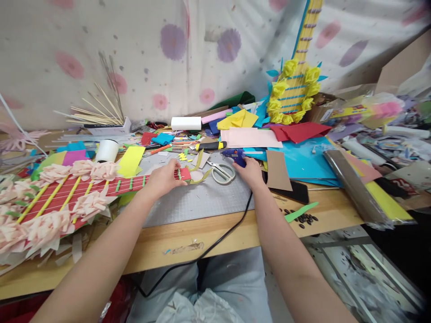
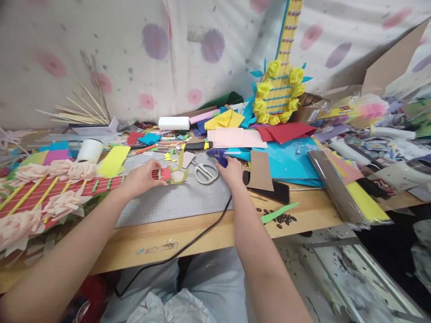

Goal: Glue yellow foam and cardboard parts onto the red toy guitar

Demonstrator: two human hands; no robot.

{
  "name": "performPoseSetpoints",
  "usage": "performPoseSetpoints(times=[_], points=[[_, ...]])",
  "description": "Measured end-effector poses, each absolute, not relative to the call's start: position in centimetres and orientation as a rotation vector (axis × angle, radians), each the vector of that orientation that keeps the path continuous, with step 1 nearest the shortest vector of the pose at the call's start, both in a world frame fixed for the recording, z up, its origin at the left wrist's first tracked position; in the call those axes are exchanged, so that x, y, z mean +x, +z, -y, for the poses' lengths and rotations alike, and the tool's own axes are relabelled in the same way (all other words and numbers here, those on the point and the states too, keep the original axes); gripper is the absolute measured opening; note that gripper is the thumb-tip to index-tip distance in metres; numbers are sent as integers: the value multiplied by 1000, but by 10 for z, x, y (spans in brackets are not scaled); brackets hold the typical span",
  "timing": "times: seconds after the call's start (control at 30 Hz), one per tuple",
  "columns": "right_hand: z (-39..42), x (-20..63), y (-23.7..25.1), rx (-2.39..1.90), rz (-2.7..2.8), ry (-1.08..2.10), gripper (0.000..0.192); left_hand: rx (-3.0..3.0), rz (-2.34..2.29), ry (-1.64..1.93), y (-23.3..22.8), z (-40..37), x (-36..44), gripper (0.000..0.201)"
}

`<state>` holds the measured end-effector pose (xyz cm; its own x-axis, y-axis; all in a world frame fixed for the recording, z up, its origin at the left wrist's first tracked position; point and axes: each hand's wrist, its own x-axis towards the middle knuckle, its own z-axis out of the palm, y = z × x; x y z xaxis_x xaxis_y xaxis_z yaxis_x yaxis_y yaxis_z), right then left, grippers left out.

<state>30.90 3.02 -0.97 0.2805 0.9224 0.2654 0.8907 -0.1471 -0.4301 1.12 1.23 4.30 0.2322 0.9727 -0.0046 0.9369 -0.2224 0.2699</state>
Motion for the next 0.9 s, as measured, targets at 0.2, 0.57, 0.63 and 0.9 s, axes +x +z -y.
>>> performPoseSetpoints(times=[0.2,0.57,0.63,0.9], points=[[-33,308,-13,-2001,1526,254,39,2283,-1703,236,64,-12,5,53],[-13,281,41,-1135,866,739,35,2052,-1625,474,127,-33,-20,64],[-1,262,59,-1032,843,856,36,2007,-1646,471,141,-38,-23,66],[36,165,62,-875,870,1278,32,1884,-1595,373,180,-54,-40,54]])
